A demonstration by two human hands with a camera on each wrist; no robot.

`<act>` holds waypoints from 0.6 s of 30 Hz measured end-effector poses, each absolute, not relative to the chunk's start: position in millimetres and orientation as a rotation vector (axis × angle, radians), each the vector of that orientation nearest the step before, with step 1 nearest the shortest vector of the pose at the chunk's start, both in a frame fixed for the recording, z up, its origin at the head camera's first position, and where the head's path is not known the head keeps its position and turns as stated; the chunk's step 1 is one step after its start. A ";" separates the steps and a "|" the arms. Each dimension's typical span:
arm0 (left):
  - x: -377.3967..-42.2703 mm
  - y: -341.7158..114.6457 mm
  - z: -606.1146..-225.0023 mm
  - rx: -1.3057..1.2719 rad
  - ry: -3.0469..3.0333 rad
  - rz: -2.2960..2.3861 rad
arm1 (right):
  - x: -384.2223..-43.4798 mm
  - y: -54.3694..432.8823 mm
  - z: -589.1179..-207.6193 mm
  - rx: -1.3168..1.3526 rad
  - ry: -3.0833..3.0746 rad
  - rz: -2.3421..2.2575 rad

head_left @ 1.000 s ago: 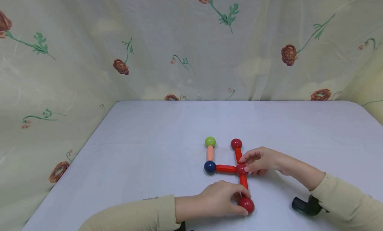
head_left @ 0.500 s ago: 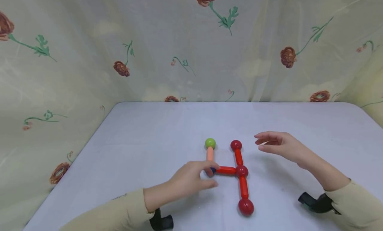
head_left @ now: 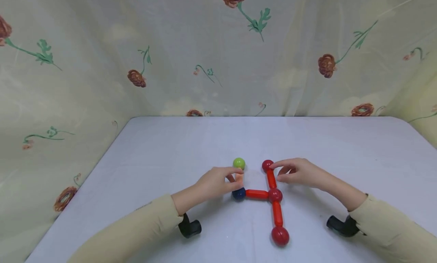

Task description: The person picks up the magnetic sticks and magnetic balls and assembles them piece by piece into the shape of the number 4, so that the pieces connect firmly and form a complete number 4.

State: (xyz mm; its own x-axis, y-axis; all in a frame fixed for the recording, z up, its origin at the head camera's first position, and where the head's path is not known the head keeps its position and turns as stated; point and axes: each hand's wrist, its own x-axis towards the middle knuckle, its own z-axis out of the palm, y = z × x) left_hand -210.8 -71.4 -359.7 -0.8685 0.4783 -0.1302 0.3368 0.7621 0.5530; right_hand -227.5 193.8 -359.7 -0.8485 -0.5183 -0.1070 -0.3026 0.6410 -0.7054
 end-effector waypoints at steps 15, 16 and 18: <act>-220.7 -58.9 -367.8 0.543 2.621 0.745 | -228.6 171.1 -367.4 -0.531 2.511 -0.898; -220.5 -58.7 -367.9 0.537 2.620 0.747 | -228.2 171.1 -367.6 -0.524 2.510 -0.904; -219.8 -58.3 -368.0 0.530 2.621 0.749 | -227.3 171.1 -368.3 -0.514 2.512 -0.910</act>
State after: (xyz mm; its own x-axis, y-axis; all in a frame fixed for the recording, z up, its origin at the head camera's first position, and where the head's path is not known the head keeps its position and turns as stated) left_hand -219.8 -58.3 -368.0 -0.8636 0.4449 -0.2373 0.2525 0.7889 0.5603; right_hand -227.3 171.1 -368.3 -0.8443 -0.4706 -0.2562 -0.1971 0.7175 -0.6681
